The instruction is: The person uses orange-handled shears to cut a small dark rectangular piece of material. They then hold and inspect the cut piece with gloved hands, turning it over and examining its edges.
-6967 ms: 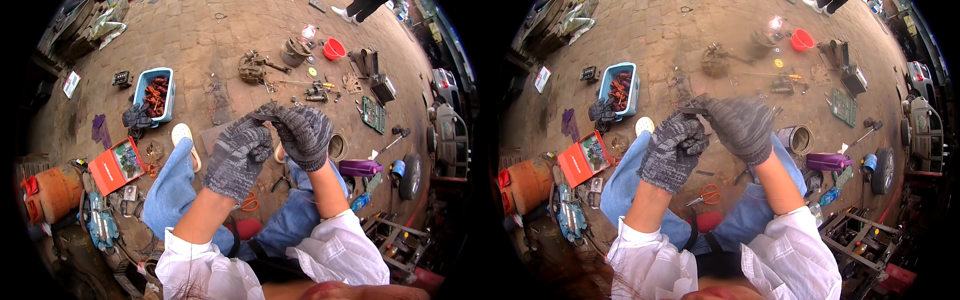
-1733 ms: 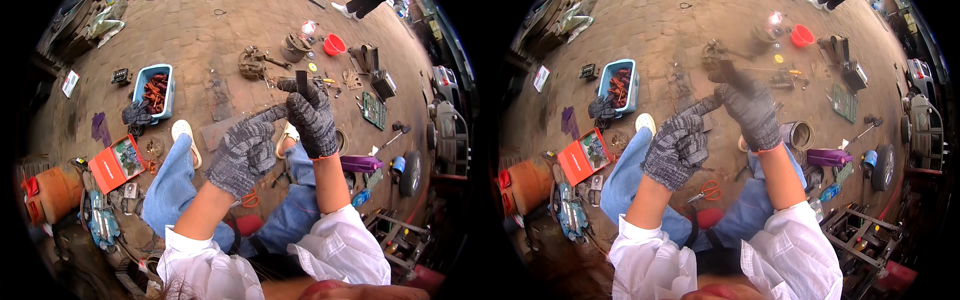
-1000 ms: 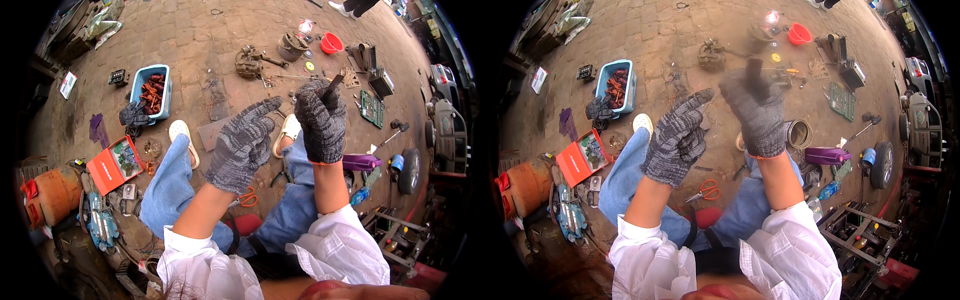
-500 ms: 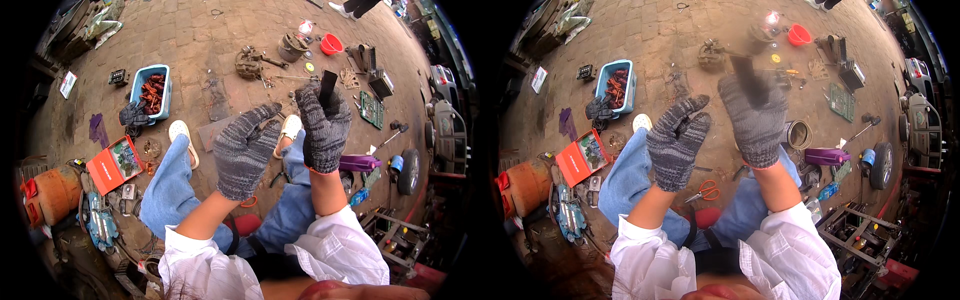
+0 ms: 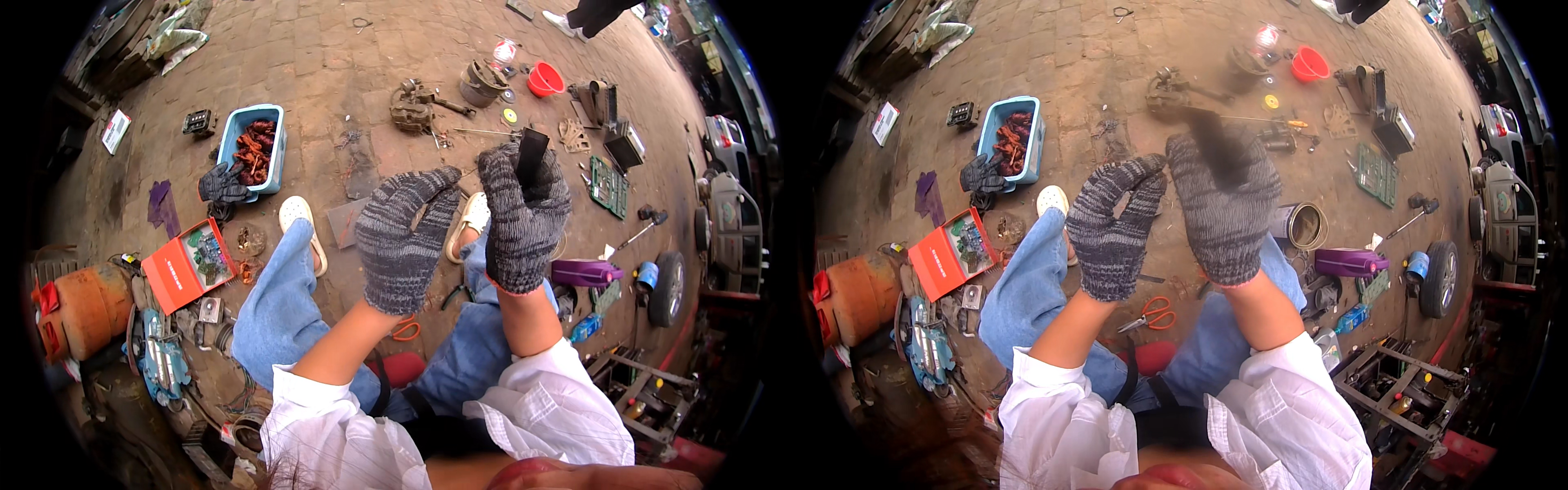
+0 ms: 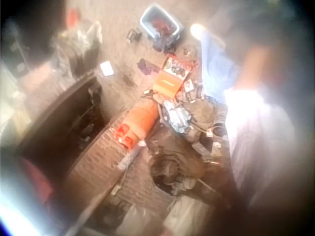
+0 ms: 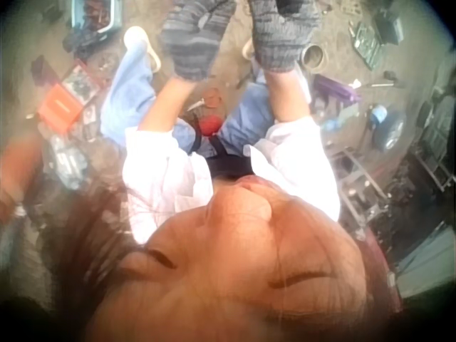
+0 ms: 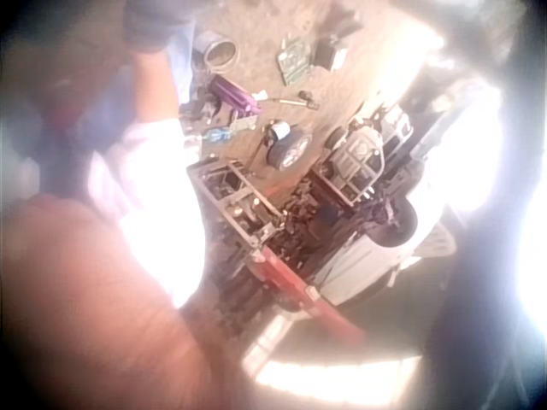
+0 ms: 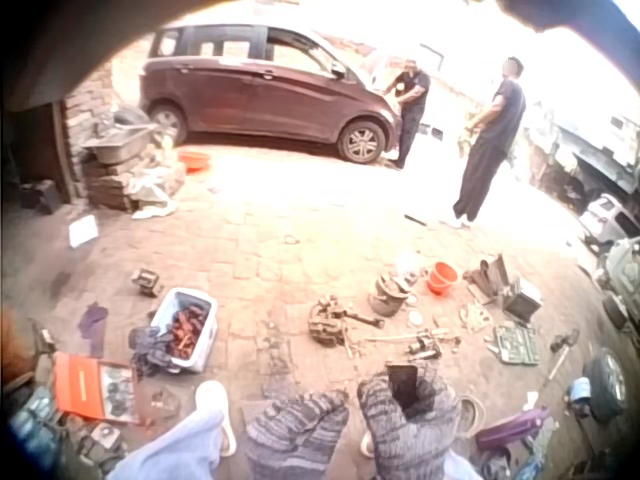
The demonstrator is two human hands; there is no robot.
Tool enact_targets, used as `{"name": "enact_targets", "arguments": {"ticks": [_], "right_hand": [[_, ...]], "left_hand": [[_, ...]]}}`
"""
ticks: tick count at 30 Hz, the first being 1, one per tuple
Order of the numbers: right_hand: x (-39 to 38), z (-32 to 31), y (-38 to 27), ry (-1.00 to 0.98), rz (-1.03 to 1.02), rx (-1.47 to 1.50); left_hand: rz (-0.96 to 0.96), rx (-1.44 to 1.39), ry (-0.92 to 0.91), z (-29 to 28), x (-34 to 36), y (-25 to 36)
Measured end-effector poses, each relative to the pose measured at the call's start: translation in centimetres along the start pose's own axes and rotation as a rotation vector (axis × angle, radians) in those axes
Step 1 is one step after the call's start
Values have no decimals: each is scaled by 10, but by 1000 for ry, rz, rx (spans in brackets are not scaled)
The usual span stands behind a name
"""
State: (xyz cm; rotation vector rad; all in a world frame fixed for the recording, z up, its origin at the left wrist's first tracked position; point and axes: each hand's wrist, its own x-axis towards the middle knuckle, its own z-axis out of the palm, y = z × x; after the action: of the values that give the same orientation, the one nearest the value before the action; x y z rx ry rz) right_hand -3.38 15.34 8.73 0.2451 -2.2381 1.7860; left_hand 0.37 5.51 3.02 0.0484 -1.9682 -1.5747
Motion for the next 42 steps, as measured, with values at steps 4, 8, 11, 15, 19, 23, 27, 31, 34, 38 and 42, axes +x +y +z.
{"name": "enact_targets", "arguments": {"ticks": [4, 8, 11, 15, 19, 23, 27, 31, 34, 38, 42], "right_hand": [[0, 2, 2, 11, -16, -13], [3, 1, 7, 8, -55, -58], [5, 2, 8, 25, -73, -39], [11, -5, 13, -28, -206, -389], [16, -7, 9, -84, -269, -449], [19, -6, 6, -99, -69, -334], [20, -8, 10, -120, 7, -50], [22, -12, 9, -100, 12, -108], [23, -12, 11, -92, -13, -89], [26, -13, 16, -142, -21, -127], [25, -6, 13, -154, -84, -65]], "left_hand": [[-16, -27, -21, -1, 0, 2], [-96, -85, -66, -2, 1, 5], [-276, -259, -107, -1, -2, 2], [-519, -459, -156, -5, -1, 9], [-546, -452, -179, -8, -2, 7], [-615, -507, -241, -11, -1, 9], [-451, -307, -387, -16, 1, 12], [-341, -232, -402, -13, -1, 9], [63, 5, -328, -8, -4, -5], [233, 191, -327, -7, -3, -10], [-54, -24, -387, -10, -6, -10]]}}
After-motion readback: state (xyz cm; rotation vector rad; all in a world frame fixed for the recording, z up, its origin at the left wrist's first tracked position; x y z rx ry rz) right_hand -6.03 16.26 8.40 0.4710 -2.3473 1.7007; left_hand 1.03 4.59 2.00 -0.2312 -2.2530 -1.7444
